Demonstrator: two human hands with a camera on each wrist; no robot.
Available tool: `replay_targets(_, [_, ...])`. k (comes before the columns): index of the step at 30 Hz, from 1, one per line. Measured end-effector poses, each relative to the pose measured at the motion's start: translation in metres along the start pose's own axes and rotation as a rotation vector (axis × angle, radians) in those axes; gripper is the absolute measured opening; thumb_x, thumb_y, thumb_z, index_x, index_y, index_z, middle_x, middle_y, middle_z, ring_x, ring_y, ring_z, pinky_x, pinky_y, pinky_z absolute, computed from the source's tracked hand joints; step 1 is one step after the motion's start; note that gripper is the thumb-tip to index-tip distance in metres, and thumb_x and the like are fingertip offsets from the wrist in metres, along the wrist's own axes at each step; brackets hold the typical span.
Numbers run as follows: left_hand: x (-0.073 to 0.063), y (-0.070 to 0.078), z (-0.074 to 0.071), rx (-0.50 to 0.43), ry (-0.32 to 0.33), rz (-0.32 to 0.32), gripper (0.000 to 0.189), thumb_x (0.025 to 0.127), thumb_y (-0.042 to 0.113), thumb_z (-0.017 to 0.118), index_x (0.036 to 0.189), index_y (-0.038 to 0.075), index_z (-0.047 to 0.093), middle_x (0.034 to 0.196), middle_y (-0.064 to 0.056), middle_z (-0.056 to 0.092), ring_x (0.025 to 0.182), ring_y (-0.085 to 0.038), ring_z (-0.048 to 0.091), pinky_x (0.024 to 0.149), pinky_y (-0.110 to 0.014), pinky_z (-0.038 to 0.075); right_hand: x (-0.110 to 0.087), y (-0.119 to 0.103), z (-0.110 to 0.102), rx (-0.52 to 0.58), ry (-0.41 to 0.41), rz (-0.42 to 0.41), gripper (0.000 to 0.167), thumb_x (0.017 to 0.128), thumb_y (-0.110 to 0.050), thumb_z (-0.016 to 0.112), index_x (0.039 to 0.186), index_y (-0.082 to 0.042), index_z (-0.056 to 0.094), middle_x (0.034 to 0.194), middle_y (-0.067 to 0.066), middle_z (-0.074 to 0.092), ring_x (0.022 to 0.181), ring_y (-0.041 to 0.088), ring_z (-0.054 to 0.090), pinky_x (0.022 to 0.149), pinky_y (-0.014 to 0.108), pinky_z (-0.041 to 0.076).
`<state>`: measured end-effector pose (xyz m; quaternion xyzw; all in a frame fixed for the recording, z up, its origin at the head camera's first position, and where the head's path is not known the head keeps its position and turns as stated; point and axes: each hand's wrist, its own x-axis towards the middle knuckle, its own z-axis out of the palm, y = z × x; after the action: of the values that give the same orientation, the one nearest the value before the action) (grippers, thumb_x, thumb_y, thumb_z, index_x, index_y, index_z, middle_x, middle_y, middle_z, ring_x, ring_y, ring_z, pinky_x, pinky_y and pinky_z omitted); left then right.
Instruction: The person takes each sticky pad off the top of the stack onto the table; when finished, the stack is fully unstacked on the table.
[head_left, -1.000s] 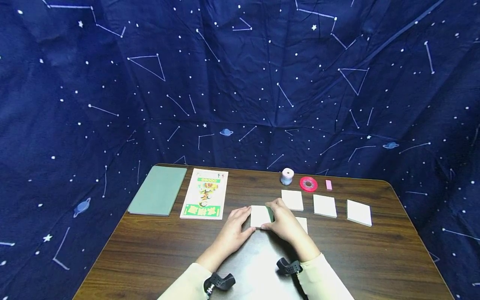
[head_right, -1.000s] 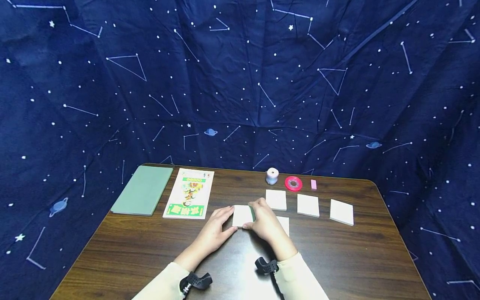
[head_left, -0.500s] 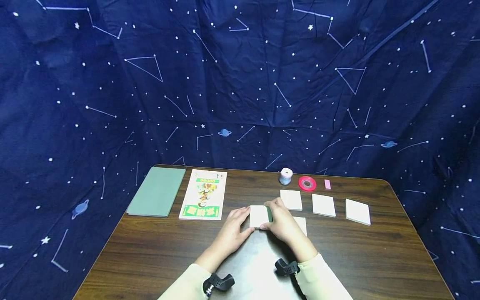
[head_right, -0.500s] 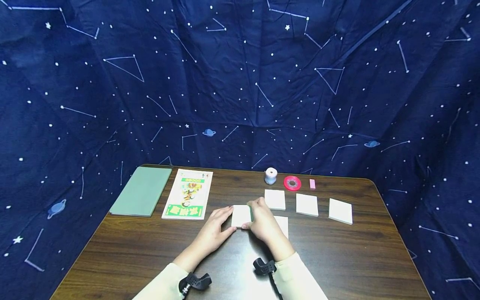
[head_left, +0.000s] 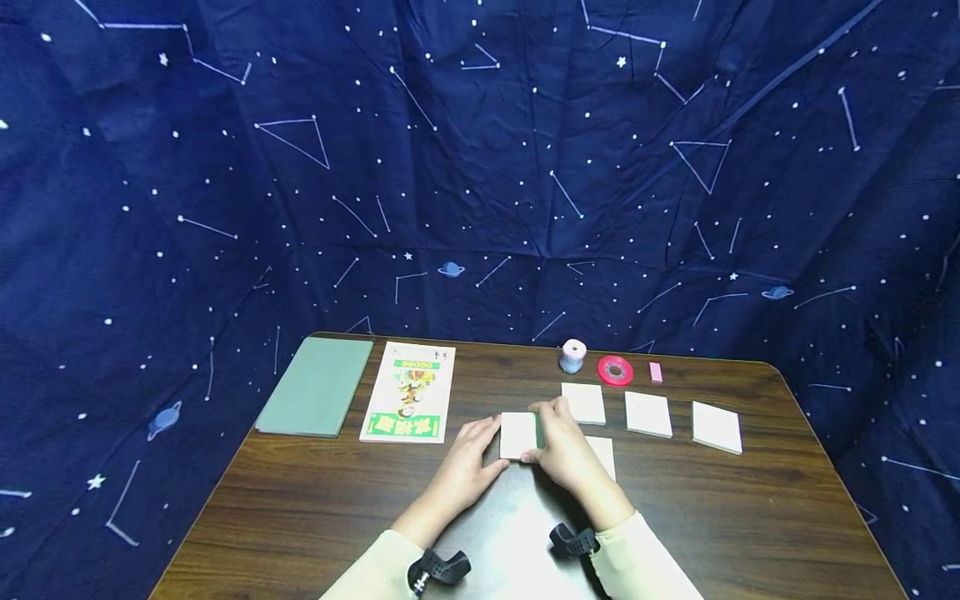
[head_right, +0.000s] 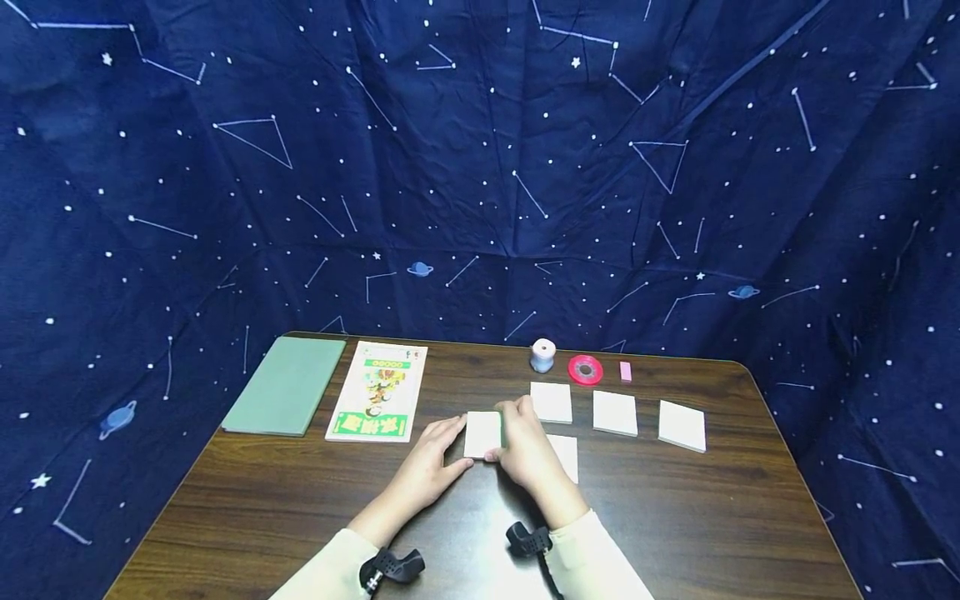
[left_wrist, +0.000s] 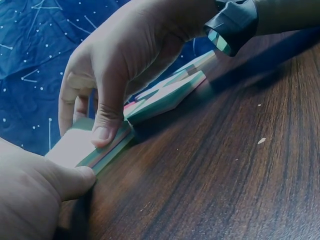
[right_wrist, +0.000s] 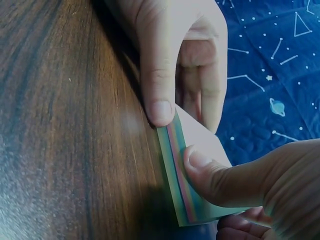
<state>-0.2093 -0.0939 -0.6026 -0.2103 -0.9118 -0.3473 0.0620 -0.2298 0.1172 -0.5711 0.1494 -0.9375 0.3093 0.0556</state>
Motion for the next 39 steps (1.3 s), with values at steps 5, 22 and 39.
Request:
replay_targets(5, [0.0, 0.003, -0.001, 0.017, -0.007, -0.013, 0.067, 0.095, 0.017, 0.084, 0.154, 0.0, 0.058, 0.156, -0.017, 0.063, 0.146, -0.037, 0.055, 0.123, -0.053, 0.046, 0.0, -0.001, 0.0, -0.009, 0.034, -0.024, 0.074, 0.07, -0.012, 0.103, 0.132, -0.001, 0.064, 0.118, 0.015, 0.05, 0.105, 0.033, 0.066, 0.099, 0.049, 0.06])
replay_targets(22, [-0.001, -0.016, 0.011, 0.014, 0.11, 0.124, 0.05, 0.097, 0.02, 0.082, 0.14, -0.002, 0.07, 0.149, -0.013, 0.069, 0.138, -0.033, 0.061, 0.118, -0.045, 0.051, -0.003, -0.006, -0.024, 0.248, 0.074, -0.004, 0.026, 0.092, -0.008, 0.086, 0.104, -0.014, 0.064, 0.085, -0.001, 0.06, 0.072, 0.009, 0.05, 0.064, 0.025, 0.043])
replay_targets(39, [0.0, 0.003, 0.0, 0.043, -0.004, -0.03, 0.05, 0.1, 0.017, 0.078, 0.146, 0.0, 0.067, 0.158, -0.01, 0.063, 0.148, -0.032, 0.056, 0.125, -0.049, 0.046, -0.037, 0.041, -0.069, 0.744, 0.117, 0.213, 0.035, 0.101, -0.006, 0.075, 0.131, 0.003, 0.059, 0.096, 0.007, 0.058, 0.056, 0.003, 0.044, 0.051, 0.02, 0.042])
